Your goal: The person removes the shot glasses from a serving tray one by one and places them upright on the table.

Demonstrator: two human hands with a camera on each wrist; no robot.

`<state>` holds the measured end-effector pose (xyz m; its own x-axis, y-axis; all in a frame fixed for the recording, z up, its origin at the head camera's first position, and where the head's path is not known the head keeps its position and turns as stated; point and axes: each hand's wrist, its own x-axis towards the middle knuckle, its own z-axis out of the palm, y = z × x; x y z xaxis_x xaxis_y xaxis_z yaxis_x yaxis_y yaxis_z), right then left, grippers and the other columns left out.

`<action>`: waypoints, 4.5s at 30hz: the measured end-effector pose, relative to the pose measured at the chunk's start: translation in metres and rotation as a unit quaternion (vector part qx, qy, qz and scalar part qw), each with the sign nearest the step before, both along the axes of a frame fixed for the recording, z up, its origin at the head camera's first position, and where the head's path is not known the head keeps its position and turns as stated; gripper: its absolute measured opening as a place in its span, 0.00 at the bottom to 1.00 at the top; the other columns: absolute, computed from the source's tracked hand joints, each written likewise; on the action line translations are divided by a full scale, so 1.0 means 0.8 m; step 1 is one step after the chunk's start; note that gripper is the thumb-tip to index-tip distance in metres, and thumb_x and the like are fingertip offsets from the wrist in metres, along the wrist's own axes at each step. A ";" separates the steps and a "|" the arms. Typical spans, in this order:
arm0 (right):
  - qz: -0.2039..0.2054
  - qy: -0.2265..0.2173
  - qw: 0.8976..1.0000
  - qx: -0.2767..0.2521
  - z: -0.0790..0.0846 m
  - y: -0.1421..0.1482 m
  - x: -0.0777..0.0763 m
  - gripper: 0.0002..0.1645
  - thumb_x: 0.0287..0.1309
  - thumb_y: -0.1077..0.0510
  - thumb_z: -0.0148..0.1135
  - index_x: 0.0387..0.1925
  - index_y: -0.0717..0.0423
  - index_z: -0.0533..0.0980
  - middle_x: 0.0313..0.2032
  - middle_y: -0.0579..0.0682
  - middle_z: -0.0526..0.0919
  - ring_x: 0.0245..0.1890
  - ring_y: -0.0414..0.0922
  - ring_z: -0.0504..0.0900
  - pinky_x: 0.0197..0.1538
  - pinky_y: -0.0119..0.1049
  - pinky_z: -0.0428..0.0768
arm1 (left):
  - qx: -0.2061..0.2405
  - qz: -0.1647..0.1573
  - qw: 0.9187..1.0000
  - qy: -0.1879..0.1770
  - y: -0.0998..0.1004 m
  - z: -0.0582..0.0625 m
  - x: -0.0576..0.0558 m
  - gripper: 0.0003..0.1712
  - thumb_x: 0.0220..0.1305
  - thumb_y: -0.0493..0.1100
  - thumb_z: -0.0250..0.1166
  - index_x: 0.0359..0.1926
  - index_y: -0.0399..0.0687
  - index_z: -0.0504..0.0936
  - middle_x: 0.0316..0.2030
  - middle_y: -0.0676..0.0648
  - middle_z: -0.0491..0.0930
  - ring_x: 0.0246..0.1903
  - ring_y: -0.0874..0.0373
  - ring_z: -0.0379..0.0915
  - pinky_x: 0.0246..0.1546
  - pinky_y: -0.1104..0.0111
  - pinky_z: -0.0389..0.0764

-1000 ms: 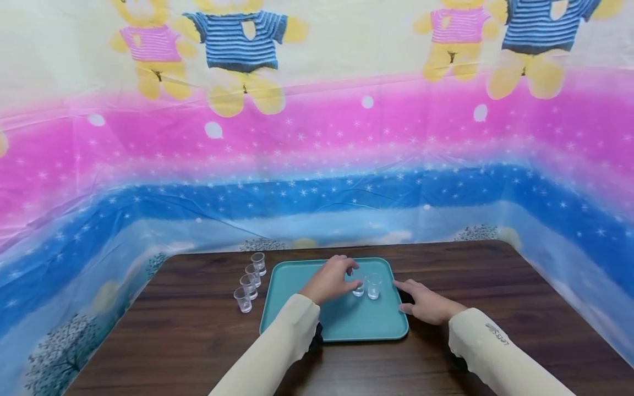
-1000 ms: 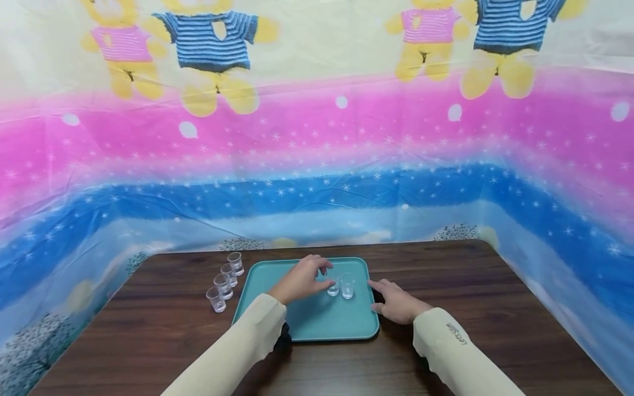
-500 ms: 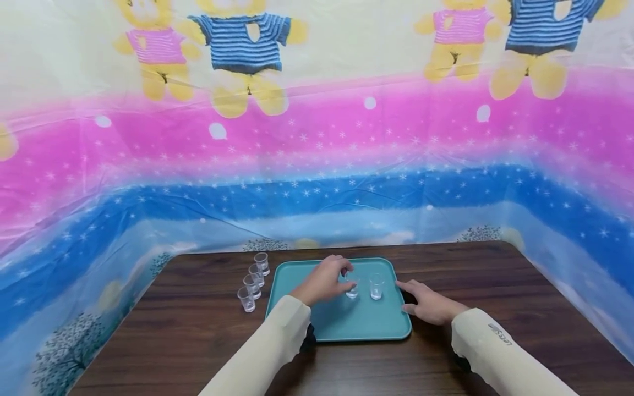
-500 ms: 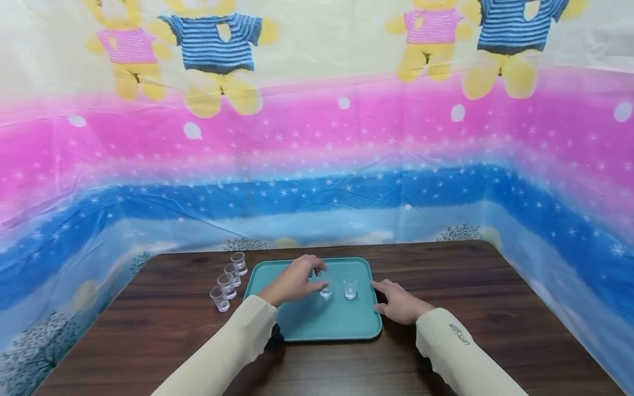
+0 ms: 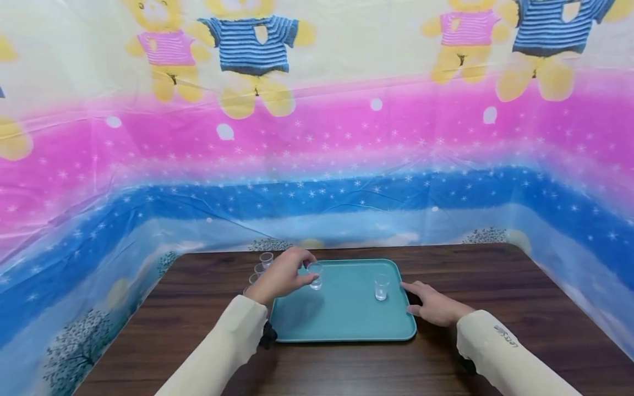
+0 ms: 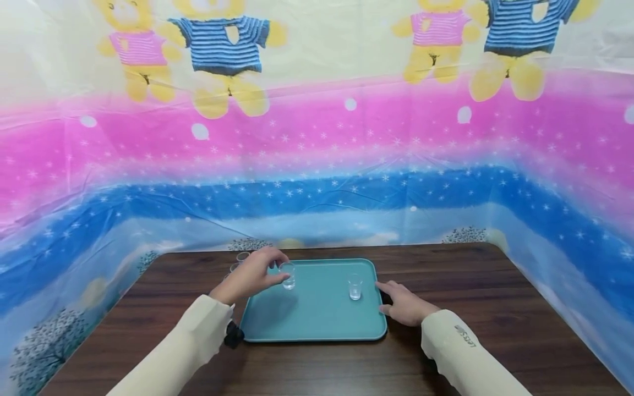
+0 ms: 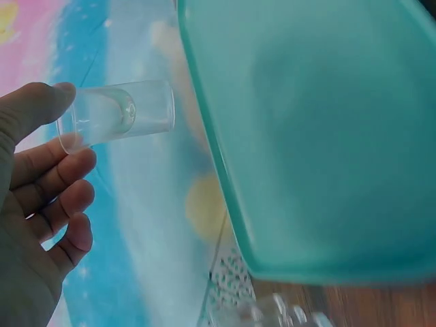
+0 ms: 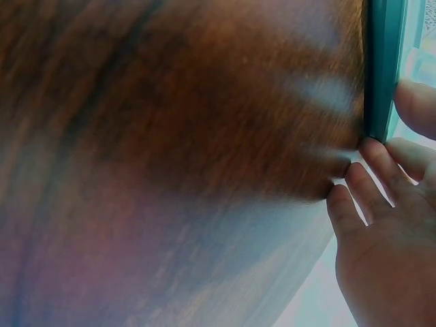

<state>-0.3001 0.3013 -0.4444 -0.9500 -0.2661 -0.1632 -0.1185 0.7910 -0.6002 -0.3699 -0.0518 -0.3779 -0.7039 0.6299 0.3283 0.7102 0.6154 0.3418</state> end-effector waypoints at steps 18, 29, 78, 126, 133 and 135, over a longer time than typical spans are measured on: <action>0.005 0.002 1.000 -0.001 -0.002 0.000 0.000 0.37 0.67 0.57 0.54 0.72 0.59 0.52 0.68 0.72 0.44 0.67 0.68 0.45 0.59 0.66 0.54 | 0.016 0.077 0.997 -0.005 -0.113 -0.007 0.043 0.13 0.55 0.45 0.71 0.41 0.48 0.82 0.33 0.53 0.75 0.33 0.58 0.71 0.32 0.66 0.74; 0.008 0.008 1.000 0.002 0.003 0.001 0.000 0.37 0.66 0.57 0.55 0.71 0.60 0.53 0.68 0.71 0.48 0.66 0.68 0.48 0.59 0.65 0.55 | -0.007 0.163 0.986 -0.039 -0.167 -0.033 0.061 0.12 0.53 0.44 0.72 0.38 0.46 0.82 0.31 0.54 0.75 0.31 0.59 0.71 0.30 0.64 0.71; 0.011 0.004 1.000 0.001 0.003 0.003 0.001 0.37 0.66 0.58 0.55 0.71 0.60 0.53 0.68 0.71 0.46 0.67 0.67 0.46 0.60 0.65 0.54 | -0.005 -0.034 0.999 0.000 0.046 -0.028 0.019 0.21 0.58 0.50 0.68 0.50 0.46 0.79 0.42 0.48 0.77 0.39 0.60 0.72 0.37 0.64 0.75; 0.006 0.004 1.000 -0.004 -0.001 0.002 -0.002 0.37 0.67 0.57 0.54 0.72 0.58 0.53 0.69 0.68 0.46 0.68 0.65 0.45 0.60 0.64 0.54 | -0.020 -0.018 0.997 -0.072 0.124 -0.020 0.014 0.16 0.59 0.47 0.68 0.43 0.43 0.79 0.38 0.48 0.76 0.35 0.61 0.69 0.34 0.70 0.74; 0.014 0.006 1.000 -0.013 0.003 0.004 0.006 0.36 0.67 0.58 0.54 0.71 0.60 0.53 0.68 0.70 0.46 0.67 0.67 0.45 0.60 0.65 0.54 | -0.007 -0.022 0.999 -0.038 0.070 -0.005 0.021 0.14 0.58 0.46 0.68 0.42 0.44 0.79 0.36 0.48 0.76 0.37 0.57 0.71 0.35 0.67 0.74; 0.016 0.007 1.000 -0.015 0.005 0.004 0.006 0.36 0.66 0.58 0.55 0.71 0.60 0.54 0.68 0.70 0.47 0.67 0.67 0.46 0.59 0.65 0.55 | -0.011 -0.017 0.999 -0.025 0.053 -0.001 0.025 0.14 0.58 0.46 0.68 0.42 0.44 0.79 0.36 0.49 0.76 0.37 0.59 0.70 0.35 0.67 0.74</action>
<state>-0.2950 0.3046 -0.4403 -0.9434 -0.3000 -0.1411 -0.1515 0.7686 -0.6215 -0.3501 -0.0097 -0.3783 -0.6972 0.6603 0.2793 0.7132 0.5990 0.3641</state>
